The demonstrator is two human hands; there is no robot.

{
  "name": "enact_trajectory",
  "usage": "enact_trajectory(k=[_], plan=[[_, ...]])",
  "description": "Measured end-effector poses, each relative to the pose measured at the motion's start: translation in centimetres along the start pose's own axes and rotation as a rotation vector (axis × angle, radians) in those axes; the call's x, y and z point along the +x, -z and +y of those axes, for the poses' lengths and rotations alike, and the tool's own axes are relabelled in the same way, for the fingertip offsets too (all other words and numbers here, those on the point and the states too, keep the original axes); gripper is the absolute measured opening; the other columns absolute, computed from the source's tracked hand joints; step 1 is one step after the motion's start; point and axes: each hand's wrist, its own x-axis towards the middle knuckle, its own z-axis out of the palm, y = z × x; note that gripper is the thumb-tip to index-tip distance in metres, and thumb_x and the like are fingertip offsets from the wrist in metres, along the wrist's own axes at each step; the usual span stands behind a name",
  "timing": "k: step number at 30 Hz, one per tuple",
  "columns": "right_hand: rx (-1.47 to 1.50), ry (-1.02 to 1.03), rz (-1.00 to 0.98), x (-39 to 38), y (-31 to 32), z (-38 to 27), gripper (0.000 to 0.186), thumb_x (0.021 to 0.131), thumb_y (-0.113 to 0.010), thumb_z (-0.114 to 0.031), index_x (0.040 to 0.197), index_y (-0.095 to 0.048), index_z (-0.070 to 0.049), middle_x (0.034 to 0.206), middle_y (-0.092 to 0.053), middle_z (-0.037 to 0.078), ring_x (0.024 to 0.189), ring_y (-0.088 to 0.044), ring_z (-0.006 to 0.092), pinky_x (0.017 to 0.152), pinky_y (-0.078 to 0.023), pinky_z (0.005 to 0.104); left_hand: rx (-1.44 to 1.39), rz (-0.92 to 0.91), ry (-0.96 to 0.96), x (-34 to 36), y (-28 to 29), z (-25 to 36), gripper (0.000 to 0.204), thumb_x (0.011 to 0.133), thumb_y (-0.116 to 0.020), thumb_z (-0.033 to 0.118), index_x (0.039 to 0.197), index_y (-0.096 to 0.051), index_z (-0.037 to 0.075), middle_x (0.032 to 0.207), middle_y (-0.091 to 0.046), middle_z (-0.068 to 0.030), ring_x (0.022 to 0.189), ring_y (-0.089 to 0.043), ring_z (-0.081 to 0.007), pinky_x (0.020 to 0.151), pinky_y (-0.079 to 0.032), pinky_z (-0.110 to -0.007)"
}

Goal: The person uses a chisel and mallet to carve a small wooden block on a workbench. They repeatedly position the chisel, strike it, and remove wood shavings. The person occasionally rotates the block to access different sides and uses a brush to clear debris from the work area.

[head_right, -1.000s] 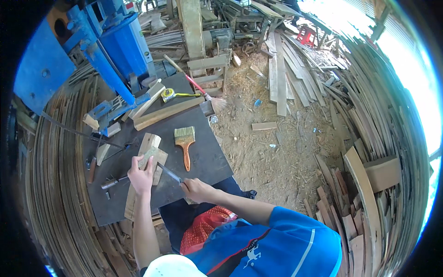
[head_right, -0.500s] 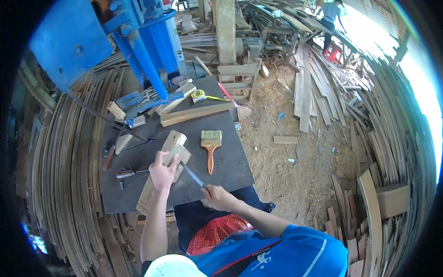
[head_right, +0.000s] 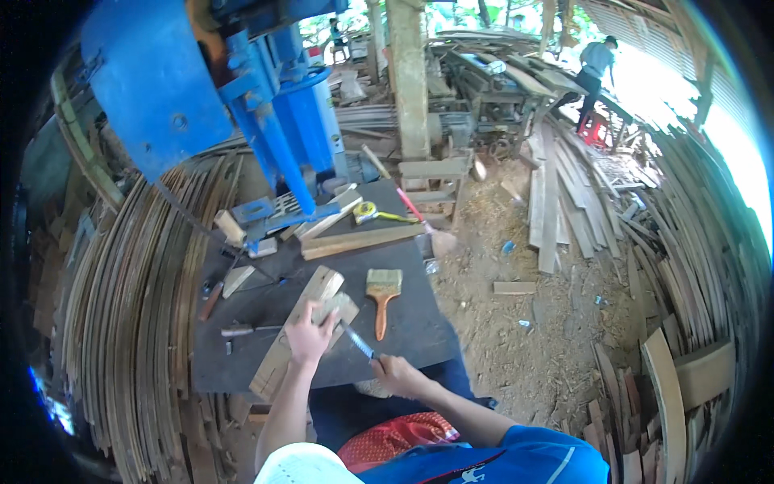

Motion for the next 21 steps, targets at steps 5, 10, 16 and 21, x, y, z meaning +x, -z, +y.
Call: enact_trajectory(k=[5,10,16,21], plan=[[-0.007,0.175,0.032,3.2,1.2,0.4,0.037,0.103,-0.049,-0.027,0.09,-0.06,0.005,0.077,-0.065,0.03,0.077,-0.068,0.0454,0.068,-0.05,0.0523,-0.042,0.073,-0.047,-0.8,-0.5,1.7,0.027,0.084,-0.08,0.037,0.094,-0.065,0.017,0.064,-0.067,-0.0086,0.053,-0.066,-0.0317,0.046,-0.05,-0.041],[0.108,0.047,0.037,3.9,0.1,0.1,0.034,0.1,-0.051,-0.025,0.088,-0.059,0.006,0.079,-0.064,0.032,0.081,-0.064,0.0513,0.071,-0.049,0.0581,0.103,0.034,-0.03,-1.4,-1.3,1.9,0.025,0.084,-0.079,0.034,0.091,-0.066,0.014,0.067,-0.068,-0.009,0.055,-0.066,-0.0322,0.05,-0.052,-0.041],[0.078,0.053,-0.008,4.4,-0.1,0.4,0.038,0.102,-0.05,-0.029,0.09,-0.06,0.005,0.078,-0.063,0.031,0.079,-0.065,0.0499,0.069,-0.049,0.055,0.034,0.073,-0.006,-1.0,-0.3,1.2,0.024,0.084,-0.078,0.036,0.092,-0.067,0.016,0.073,-0.071,-0.0049,0.061,-0.07,-0.0279,0.053,-0.054,-0.038],[0.082,0.066,0.003,6.1,0.4,-0.8,0.037,0.1,-0.051,-0.026,0.087,-0.061,0.007,0.077,-0.063,0.033,0.078,-0.065,0.0509,0.068,-0.05,0.056,-0.002,0.076,-0.087,0.3,-0.1,0.9,0.022,0.085,-0.077,0.035,0.094,-0.067,0.017,0.073,-0.072,-0.0053,0.059,-0.069,-0.0279,0.051,-0.053,-0.038]])
